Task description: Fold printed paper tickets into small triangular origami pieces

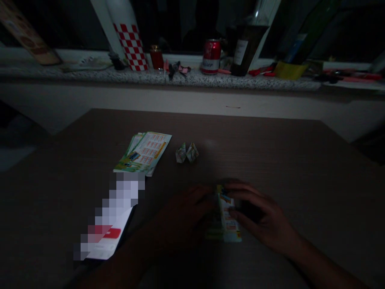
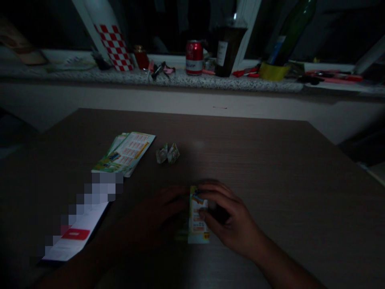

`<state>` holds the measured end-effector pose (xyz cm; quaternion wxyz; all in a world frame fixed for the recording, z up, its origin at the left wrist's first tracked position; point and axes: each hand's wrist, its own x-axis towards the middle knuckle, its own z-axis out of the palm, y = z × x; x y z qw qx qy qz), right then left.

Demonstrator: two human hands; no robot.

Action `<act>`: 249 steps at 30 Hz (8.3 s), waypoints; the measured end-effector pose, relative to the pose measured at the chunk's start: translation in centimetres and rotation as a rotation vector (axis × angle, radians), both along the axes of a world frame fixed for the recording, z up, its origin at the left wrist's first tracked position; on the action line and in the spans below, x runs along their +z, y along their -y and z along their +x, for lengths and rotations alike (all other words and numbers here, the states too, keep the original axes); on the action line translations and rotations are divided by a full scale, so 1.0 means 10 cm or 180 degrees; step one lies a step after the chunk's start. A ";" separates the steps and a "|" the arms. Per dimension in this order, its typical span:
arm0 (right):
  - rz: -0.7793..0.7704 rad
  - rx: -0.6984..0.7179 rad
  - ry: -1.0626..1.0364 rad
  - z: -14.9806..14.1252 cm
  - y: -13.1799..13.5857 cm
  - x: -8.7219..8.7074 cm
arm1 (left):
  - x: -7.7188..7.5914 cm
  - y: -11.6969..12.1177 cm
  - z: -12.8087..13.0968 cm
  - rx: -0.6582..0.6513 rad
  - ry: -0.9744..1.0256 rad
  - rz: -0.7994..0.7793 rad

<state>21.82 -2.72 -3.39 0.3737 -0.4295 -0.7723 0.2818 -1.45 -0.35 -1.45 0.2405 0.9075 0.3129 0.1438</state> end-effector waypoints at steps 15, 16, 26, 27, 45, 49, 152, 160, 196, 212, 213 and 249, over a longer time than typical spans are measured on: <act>0.0336 0.0127 0.0640 -0.10 -0.01 -0.09 | -0.01 -0.08 -0.10 0.0544 -0.0404 0.0288; 0.0361 0.0125 0.0674 -0.11 -0.01 -0.09 | -0.01 -0.08 -0.09 0.0547 -0.0392 0.0289; 0.0462 0.0162 0.0911 -0.11 -0.02 -0.13 | 0.00 -0.08 -0.07 0.0536 -0.0429 0.0291; 0.0467 0.0177 0.0932 -0.11 -0.02 -0.14 | 0.00 -0.08 -0.07 0.0533 -0.0437 0.0284; 0.0514 0.0218 0.1106 -0.17 -0.03 -0.13 | 0.00 -0.09 -0.05 0.0534 -0.0464 0.0337; 0.0527 0.0212 0.1092 -0.17 -0.03 -0.14 | -0.01 -0.09 -0.05 0.0515 -0.0467 0.0298; 0.0532 0.0071 0.1087 -0.22 -0.04 -0.16 | -0.14 -0.06 0.10 0.1572 -0.0493 0.0113; 0.0517 0.0087 0.1106 -0.21 -0.04 -0.16 | -0.12 -0.05 0.10 0.1588 -0.0487 0.0067; 0.0459 0.0040 0.1091 -0.22 -0.02 -0.13 | -0.05 -0.04 0.11 -0.0007 0.0060 0.0119; 0.0065 -0.0222 0.1082 -0.03 -0.01 -0.11 | -0.02 -0.03 0.08 0.0038 -0.0039 0.0051; 0.0040 -0.0278 0.1087 -0.01 -0.01 -0.10 | -0.02 -0.03 0.08 0.0032 -0.0053 0.0052; -0.0085 -0.0338 0.1228 0.19 -0.09 -0.11 | -0.02 0.01 0.08 0.0135 -0.0101 -0.0024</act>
